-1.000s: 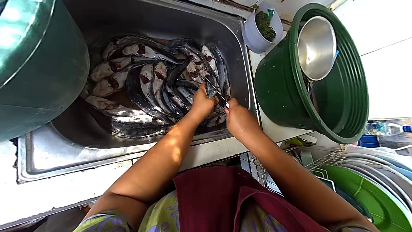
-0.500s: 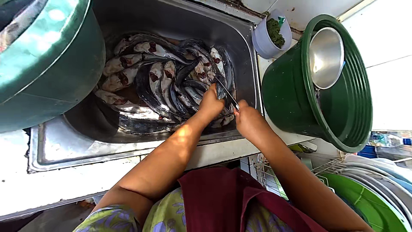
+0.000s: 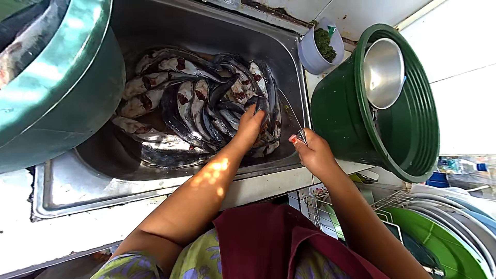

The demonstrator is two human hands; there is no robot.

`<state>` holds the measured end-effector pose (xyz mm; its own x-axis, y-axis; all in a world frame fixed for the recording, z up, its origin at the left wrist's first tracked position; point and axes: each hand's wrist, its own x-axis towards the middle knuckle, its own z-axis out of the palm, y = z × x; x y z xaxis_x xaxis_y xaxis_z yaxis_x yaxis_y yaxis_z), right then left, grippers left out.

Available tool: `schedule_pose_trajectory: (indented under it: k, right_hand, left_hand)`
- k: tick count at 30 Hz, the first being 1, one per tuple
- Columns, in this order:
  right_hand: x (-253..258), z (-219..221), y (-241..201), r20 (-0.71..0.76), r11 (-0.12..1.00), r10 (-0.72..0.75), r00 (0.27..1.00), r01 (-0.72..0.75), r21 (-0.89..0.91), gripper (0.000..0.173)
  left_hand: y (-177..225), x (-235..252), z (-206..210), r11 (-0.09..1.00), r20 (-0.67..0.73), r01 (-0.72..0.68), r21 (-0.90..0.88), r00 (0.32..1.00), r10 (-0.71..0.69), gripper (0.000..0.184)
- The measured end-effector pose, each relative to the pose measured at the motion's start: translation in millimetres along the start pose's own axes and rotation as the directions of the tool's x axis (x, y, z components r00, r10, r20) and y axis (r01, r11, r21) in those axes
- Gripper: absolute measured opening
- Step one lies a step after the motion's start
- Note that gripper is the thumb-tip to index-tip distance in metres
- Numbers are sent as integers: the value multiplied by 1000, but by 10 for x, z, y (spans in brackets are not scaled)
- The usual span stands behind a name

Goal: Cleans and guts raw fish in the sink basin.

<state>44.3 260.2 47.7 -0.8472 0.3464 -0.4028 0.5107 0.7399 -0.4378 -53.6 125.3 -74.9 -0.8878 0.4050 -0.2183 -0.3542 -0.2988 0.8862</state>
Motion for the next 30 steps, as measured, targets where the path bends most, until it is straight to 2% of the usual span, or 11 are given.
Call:
schedule_pose_trajectory:
  k: [4,8,12,16,18,21,26,30]
  right_hand:
    - [8,-13,-133,-20,989,-25,999,22,-146,17]
    - [7,1,-186,22,959,20,1000,-13,-284,19]
    - [45,49,-168,97,967,70,993,-44,-251,17]
    - [221,41,-275,129,987,100,987,-82,-138,20]
    - [324,72,-362,122,991,98,988,-86,-105,22]
    - [376,170,-388,89,997,71,993,-67,-40,22]
    - [28,154,-143,83,989,36,996,-24,-143,20]
    - [28,107,-197,99,977,83,992,-62,-206,21]
  left_hand:
    - [19,-15,20,999,32,31,-33,999,-30,33]
    - [-4,-13,35,996,52,27,80,998,-31,31]
    - [-26,-23,19,987,99,4,161,995,-20,30]
    - [-7,-72,27,975,230,-26,221,973,-26,32]
    - [-22,-95,47,987,257,-11,162,966,-32,30]
    - [-20,-96,42,998,212,26,57,976,-38,28]
    - [-15,-71,21,998,149,45,44,987,-51,32]
    - [-57,-81,22,977,222,-5,213,974,-44,35]
